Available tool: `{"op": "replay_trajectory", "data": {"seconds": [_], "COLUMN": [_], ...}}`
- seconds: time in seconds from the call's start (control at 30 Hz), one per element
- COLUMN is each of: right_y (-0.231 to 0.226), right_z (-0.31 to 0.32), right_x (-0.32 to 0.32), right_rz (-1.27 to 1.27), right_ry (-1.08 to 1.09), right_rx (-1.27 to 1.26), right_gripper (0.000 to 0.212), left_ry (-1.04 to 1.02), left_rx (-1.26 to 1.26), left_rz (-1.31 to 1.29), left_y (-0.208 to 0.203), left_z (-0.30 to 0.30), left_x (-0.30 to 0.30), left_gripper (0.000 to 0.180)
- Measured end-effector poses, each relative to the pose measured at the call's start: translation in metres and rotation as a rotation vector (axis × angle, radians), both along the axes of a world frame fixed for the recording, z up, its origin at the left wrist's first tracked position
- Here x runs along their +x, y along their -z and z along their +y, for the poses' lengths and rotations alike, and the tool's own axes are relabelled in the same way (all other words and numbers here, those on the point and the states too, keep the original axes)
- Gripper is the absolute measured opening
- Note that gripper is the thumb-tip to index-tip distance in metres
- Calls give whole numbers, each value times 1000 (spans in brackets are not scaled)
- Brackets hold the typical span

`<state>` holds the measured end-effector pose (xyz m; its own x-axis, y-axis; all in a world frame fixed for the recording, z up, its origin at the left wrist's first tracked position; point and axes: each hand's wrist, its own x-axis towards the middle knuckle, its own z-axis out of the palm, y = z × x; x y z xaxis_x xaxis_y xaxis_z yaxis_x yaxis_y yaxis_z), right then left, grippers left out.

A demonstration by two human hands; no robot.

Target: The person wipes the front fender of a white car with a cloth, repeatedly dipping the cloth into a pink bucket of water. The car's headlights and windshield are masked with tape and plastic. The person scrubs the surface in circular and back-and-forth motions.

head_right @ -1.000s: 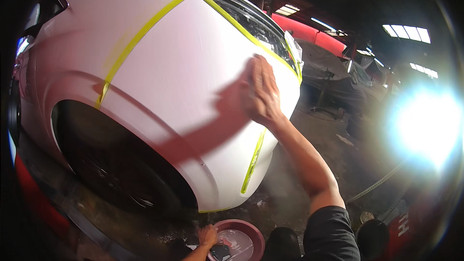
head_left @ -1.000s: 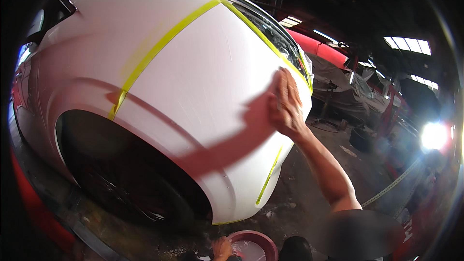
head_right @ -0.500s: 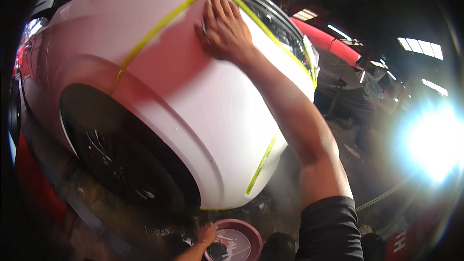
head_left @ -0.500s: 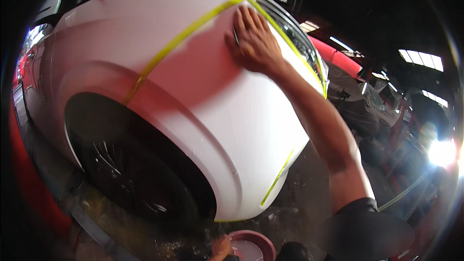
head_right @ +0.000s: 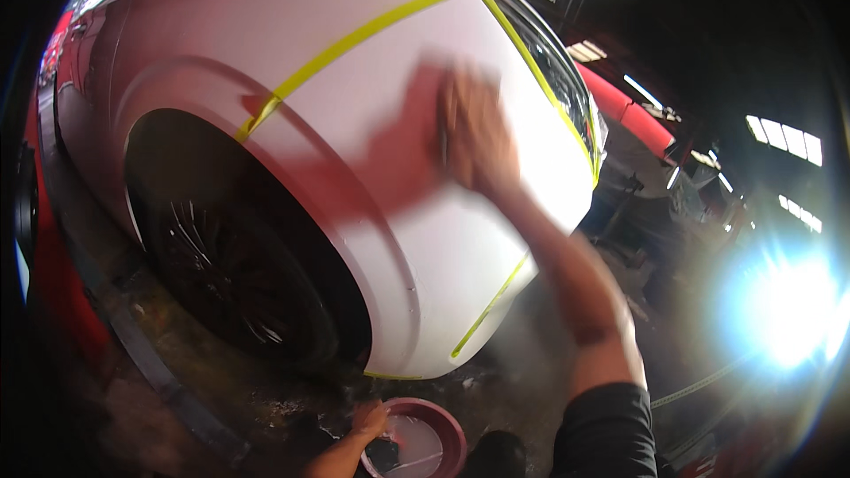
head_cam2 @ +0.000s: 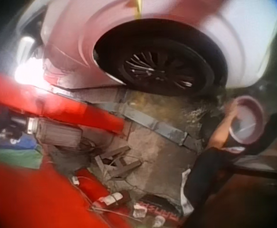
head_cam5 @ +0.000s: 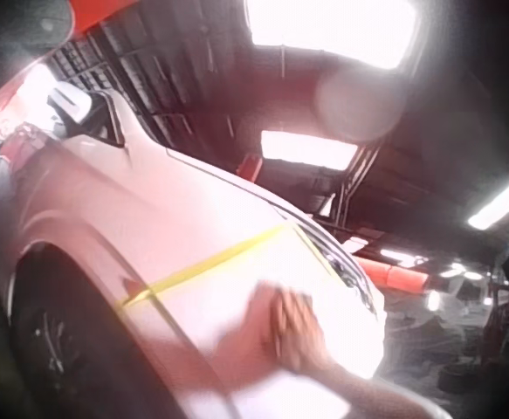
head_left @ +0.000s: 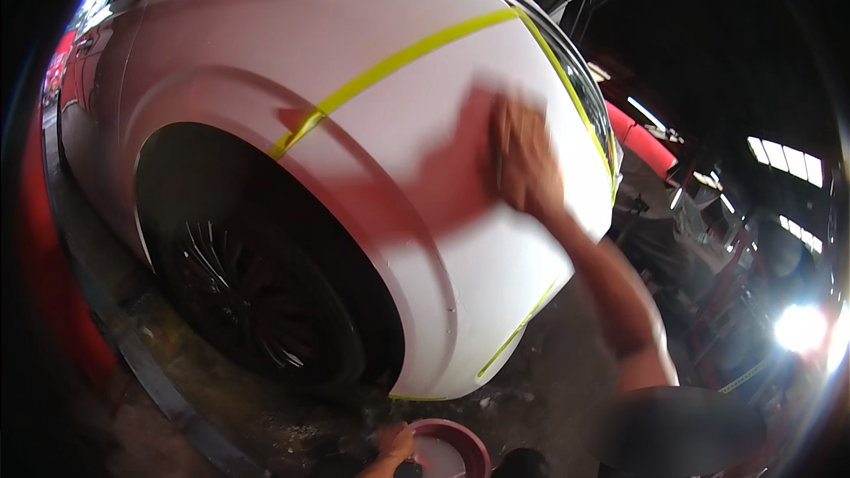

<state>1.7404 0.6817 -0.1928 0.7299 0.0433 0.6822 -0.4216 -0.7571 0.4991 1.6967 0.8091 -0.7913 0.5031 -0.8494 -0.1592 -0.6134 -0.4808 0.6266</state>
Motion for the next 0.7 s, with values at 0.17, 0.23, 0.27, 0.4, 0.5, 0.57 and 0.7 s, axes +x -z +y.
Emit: {"op": "replay_trajectory", "data": {"seconds": [0.17,0.23,0.27,0.4,0.5,0.57,0.7], "right_y": [63,-40,-37,26,155,111,21], "right_z": [-17,1,4,-9,-26,-2,59], "right_x": [-30,29,20,13,-70,-27,69], "right_rz": [481,81,41,-108,205,259,27], "right_ry": [-81,-83,-54,-78,-121,-121,-322], "right_rx": [-98,-9,-77,-259,-164,-261,-374], "right_gripper": [55,54,57,65,63,61,54], "left_ry": [-27,2,35,-27,66,119,112], "left_rx": [7,182,58,-181,-172,-80,-32], "left_rz": [81,238,150,-94,-49,-13,-32], "left_y": [-10,-20,-5,31,9,-3,0], "left_z": [3,0,-2,-5,-8,1,-6], "left_x": [2,5,-14,-11,-4,0,-14], "left_gripper": [39,40,40,35,32,31,30]}}
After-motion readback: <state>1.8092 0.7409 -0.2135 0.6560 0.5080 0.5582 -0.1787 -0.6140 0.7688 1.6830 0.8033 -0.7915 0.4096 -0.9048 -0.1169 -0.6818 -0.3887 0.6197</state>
